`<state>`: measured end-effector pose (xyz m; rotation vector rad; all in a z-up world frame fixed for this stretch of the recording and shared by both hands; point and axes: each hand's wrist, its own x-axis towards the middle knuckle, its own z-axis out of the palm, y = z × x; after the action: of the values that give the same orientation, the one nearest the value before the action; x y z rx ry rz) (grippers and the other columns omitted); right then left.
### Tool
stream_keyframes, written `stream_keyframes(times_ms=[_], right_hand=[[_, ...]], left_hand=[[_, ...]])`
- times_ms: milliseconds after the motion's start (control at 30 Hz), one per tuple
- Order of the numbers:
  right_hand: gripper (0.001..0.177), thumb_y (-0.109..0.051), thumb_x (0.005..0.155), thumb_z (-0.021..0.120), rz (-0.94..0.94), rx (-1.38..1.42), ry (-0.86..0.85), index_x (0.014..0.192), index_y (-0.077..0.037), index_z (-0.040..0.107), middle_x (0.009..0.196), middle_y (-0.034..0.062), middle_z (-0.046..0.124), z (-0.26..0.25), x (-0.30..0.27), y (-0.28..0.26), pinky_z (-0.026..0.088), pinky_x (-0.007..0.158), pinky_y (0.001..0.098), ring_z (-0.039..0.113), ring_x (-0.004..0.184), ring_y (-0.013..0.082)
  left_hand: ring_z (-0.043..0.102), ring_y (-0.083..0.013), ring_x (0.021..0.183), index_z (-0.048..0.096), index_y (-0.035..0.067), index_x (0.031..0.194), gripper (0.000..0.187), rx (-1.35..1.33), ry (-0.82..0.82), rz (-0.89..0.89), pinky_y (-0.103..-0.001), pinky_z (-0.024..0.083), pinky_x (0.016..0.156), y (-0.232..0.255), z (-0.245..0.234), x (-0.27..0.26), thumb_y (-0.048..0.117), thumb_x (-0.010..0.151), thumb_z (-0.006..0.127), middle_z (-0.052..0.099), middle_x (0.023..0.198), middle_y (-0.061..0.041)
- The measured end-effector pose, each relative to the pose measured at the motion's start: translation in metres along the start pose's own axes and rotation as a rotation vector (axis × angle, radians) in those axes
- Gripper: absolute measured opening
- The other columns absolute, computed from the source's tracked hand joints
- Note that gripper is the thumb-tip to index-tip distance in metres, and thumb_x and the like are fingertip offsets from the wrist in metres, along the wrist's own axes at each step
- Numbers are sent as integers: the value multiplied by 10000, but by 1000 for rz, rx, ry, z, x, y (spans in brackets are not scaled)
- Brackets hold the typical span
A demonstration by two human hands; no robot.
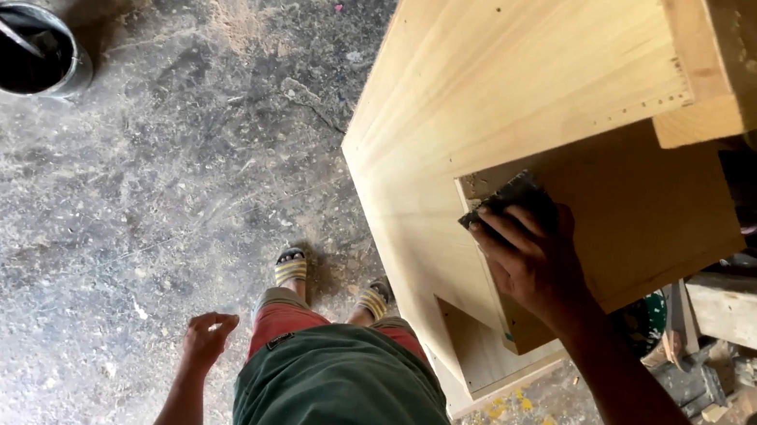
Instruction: Applying wood filler to the edges and surfaces of a wooden cabinet using a putty knife to prepare it for finishing.
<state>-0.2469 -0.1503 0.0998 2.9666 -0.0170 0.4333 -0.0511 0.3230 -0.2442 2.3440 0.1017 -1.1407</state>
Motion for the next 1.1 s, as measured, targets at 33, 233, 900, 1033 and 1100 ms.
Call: stream_keyframes(times_ms=[33, 233, 900, 1033, 1100], right_hand=[[219, -166, 899, 726, 0, 34, -50, 1113, -194, 762, 1243, -21, 733, -2, 0, 2, 390, 890, 558, 616, 1121, 228], [265, -190, 896, 704, 46, 188, -208, 1150, -244, 758, 1261, -55, 731, -2, -2, 14, 393, 788, 519, 608, 1178, 218], [150, -232, 891, 664, 149, 65, -452, 999, -263, 764, 1007, -160, 754, -12, 42, 20, 431, 621, 501, 615, 973, 254], [117, -250, 926, 628, 145, 25, -576, 856, -268, 720, 875, -138, 715, -31, 52, 8, 498, 709, 548, 671, 977, 212], [201, -300, 966, 581, 152, 2, -678, 794, -288, 685, 786, -111, 673, -39, 53, 2, 566, 793, 602, 699, 985, 217]], left_hand=[[559, -316, 1316, 812, 187, 1121, 460, 14, -20, -26, -536, 437, 1082, 4, 1, -3, 522, 839, 670, 578, 1456, -106], [621, -272, 993, 811, 174, 1080, 465, 42, -14, 30, -515, 455, 1004, 21, 7, -11, 539, 856, 631, 650, 1392, -58], [515, -353, 1375, 776, 231, 1227, 537, -3, -17, -78, -566, 422, 1116, -25, 14, -12, 579, 837, 652, 547, 1491, -138], [631, -331, 1109, 780, 142, 1219, 500, -152, 46, 56, -482, 508, 964, 4, 15, 0, 482, 858, 719, 580, 1407, -189], [752, -372, 847, 773, 88, 1236, 509, -208, 67, 72, -461, 560, 851, 11, 18, -8, 453, 881, 766, 610, 1340, -248]])
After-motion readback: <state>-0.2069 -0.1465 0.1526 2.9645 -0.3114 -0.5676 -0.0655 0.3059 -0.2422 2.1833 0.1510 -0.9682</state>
